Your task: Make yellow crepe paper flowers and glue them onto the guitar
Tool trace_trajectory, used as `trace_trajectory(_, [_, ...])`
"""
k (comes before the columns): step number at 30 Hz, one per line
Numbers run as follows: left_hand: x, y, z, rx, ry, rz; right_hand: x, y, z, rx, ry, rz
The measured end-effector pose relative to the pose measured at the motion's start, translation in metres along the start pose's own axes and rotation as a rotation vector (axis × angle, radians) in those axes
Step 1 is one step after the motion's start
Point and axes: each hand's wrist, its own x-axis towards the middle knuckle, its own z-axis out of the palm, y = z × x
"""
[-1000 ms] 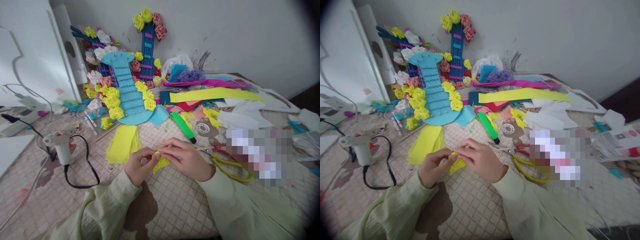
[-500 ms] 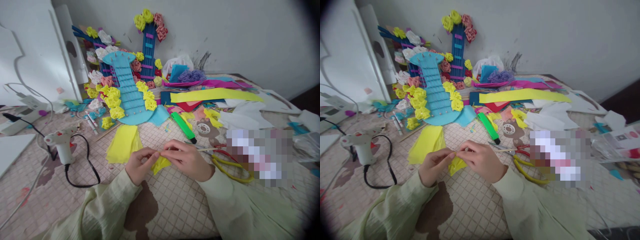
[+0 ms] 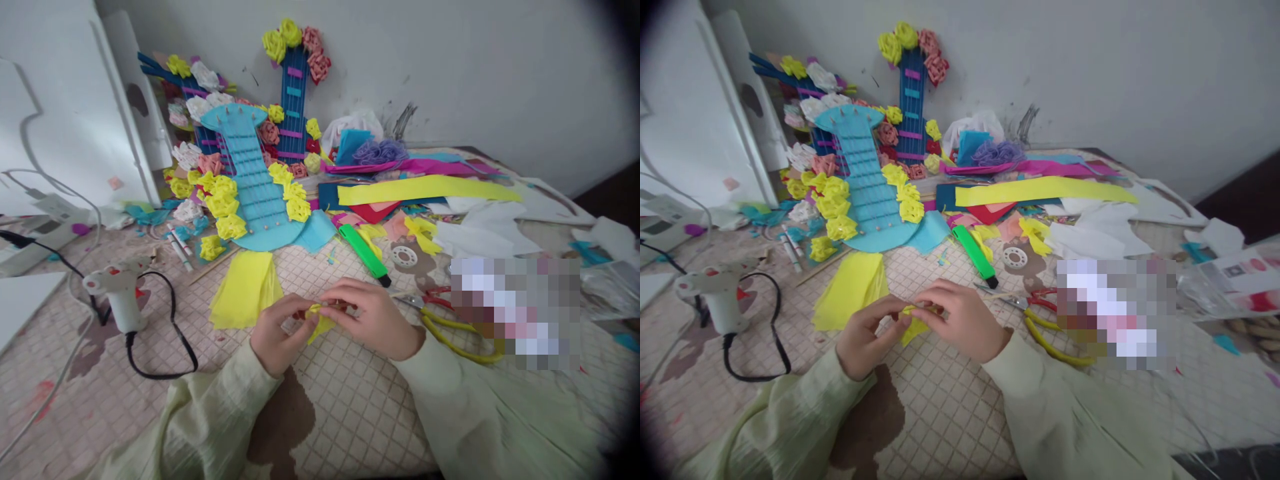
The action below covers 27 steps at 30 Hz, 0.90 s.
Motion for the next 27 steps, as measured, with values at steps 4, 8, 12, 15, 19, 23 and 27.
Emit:
trace_trajectory(4, [-0.0009,-0.0030,0.0017,-0.041,-0.008,-0.040,-0.0009,-0.0002,0.0023,-0.018,0.010,0.018])
trace_trajectory(8, [-0.0004,-0.0047,0.0015,-0.090,-0.028,-0.095,-0.0006,-0.0010,0.0044,-0.035,0.042,0.022])
trace_trajectory(12, [0.0011,-0.0041,0.0006,-0.097,-0.040,-0.100,-0.0004,-0.0021,0.0046,-0.037,0.066,0.031])
trace_trajectory(15, [0.0014,-0.0048,0.0003,-0.087,-0.032,-0.102,-0.0006,-0.0019,0.0044,-0.036,0.061,0.021])
trace_trajectory(19, [0.0004,-0.0073,0.0003,-0.088,-0.036,-0.106,-0.0006,-0.0011,0.0043,-0.057,0.045,0.012])
trace_trajectory(23, [-0.0001,-0.0077,0.0009,-0.087,-0.045,-0.111,-0.0004,-0.0009,0.0047,-0.094,0.048,-0.019])
trace_trajectory(27, [-0.0002,-0.0064,0.0017,-0.089,-0.043,-0.133,-0.0007,-0.0008,0.0063,-0.165,0.028,-0.059])
